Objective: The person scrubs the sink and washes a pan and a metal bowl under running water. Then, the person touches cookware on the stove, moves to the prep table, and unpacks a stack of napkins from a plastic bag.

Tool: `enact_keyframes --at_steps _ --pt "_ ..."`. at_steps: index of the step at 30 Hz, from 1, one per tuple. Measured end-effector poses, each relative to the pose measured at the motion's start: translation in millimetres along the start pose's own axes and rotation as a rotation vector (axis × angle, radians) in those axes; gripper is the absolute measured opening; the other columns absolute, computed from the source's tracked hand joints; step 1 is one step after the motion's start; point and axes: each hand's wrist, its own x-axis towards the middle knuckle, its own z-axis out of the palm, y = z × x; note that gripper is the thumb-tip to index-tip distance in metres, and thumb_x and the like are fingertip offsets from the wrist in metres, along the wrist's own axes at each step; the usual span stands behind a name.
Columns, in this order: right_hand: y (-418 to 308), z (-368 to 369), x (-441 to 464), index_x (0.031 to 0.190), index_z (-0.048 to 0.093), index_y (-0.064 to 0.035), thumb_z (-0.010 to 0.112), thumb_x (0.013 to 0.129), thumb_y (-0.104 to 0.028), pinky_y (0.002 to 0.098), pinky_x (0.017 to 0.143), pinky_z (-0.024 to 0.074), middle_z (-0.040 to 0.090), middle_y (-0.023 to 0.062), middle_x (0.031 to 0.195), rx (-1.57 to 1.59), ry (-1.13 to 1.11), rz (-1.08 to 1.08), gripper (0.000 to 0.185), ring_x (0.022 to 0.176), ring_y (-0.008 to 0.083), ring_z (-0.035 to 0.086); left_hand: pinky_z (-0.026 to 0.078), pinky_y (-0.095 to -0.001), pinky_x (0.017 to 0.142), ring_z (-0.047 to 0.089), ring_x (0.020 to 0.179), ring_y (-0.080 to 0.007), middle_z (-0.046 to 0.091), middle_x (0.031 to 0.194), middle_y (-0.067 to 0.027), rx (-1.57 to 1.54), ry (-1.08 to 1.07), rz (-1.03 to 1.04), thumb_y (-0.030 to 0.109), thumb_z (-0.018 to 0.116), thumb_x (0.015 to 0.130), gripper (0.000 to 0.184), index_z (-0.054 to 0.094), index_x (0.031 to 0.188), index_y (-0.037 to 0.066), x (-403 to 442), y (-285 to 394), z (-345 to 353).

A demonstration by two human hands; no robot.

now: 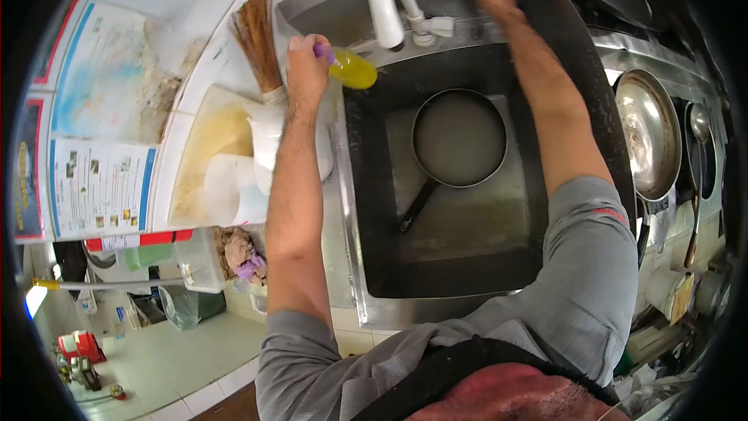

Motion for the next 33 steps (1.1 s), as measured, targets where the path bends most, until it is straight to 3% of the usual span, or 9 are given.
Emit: enact_keyframes --at_steps 2,7,12,18,21,24,26,28,33 --pt "23 11 -22 0.116 0.055 -0.0068 0.052 0.076 0.005 0.0420 0.095 0.0398 0.055 0.0200 0.116 -0.086 0.644 -0.112 0.041 0.108 0.0397 0.050 0.046 -0.0394 0.069 0.057 0.078 -0.0306 0.057 0.080 -0.0159 0.111 0.079 0.134 -0.002 0.059 0.072 0.017 0.064 0.086 0.005 -24 -8 -13" --pt "-68 98 -118 0.119 0.053 -0.0028 0.050 0.075 0.014 0.0415 0.103 0.0341 0.054 0.0216 0.120 0.481 0.477 0.198 0.047 0.120 0.0350 0.045 0.046 -0.0397 0.068 0.056 0.077 -0.0323 0.057 0.083 -0.0165 0.170 0.070 0.031 -0.004 0.062 0.069 0.017 0.063 0.085 0.003 -83 0 -41" --pt "-155 110 -52 0.116 0.055 -0.0058 0.044 0.074 0.013 0.0432 0.101 0.0327 0.049 0.0176 0.127 0.427 0.417 -0.156 0.047 0.122 0.0372 0.042 0.046 -0.0429 0.068 0.056 0.078 -0.0361 0.053 0.084 -0.0171 0.059 0.040 -0.111 -0.005 0.059 0.071 0.014 0.059 0.084 0.002 -125 18 -71" --pt "-201 210 69 0.116 0.053 0.0013 0.048 0.078 -0.007 0.0459 0.103 0.0298 0.045 0.0236 0.125 -0.598 0.993 0.107 0.038 0.122 0.0377 0.039 0.046 -0.0409 0.068 0.056 0.079 -0.0318 0.058 0.082 -0.0132 -0.019 0.112 -0.147 -0.004 0.059 0.074 0.012 0.059 0.085 0.002 -155 15 -81" --pt "-248 235 80 0.118 0.050 0.0001 0.047 0.081 -0.010 0.0494 0.099 0.0329 0.044 0.0227 0.125 0.047 0.434 -0.477 0.039 0.118 0.0365 0.041 0.046 -0.0405 0.068 0.055 0.081 -0.0300 0.060 0.081 -0.0116 -0.030 0.142 -0.179 -0.003 0.059 0.076 0.009 0.059 0.084 0.002 -157 23 -81" --pt "-191 223 62 0.119 0.049 -0.0015 0.047 0.082 -0.011 0.0465 0.098 0.0347 0.047 0.0206 0.122 -0.126 0.584 -0.453 0.039 0.115 0.0362 0.043 0.046 -0.0402 0.069 0.055 0.082 -0.0295 0.060 0.081 -0.0110 -0.049 0.119 -0.203 -0.002 0.059 0.077 0.007 0.059 0.083 0.001 -158 20 -84" --pt "-149 154 49 0.128 0.044 -0.0056 0.042 0.084 -0.007 0.0446 0.104 0.0284 0.044 0.0210 0.128 0.040 -0.120 0.209 0.043 0.121 0.0358 0.039 0.046 -0.0401 0.069 0.055 0.082 -0.0297 0.060 0.080 -0.0110 -0.070 0.116 -0.182 -0.002 0.060 0.077 0.007 0.059 0.083 0.001 -159 18 -85" --pt "-133 165 37 0.132 0.040 -0.0055 0.040 0.087 -0.008 0.0441 0.105 0.0270 0.042 0.0217 0.132 -0.012 0.430 0.113 0.045 0.124 0.0351 0.036 0.045 -0.0399 0.070 0.055 0.082 -0.0299 0.060 0.080 -0.0110 -0.093 0.127 -0.168 -0.001 0.060 0.077 0.006 0.059 0.083 0.001 -162 14 -86" --pt "-199 227 43 0.128 0.044 -0.0105 0.047 0.078 -0.003 0.0471 0.102 0.0305 0.045 0.0136 0.131 -0.259 0.271 -0.269 0.051 0.123 0.0361 0.039 0.046 -0.0388 0.069 0.056 0.081 -0.0290 0.060 0.080 -0.0112 -0.100 0.181 -0.164 -0.001 0.061 0.078 0.006 0.060 0.083 0.001 -166 14 -83"
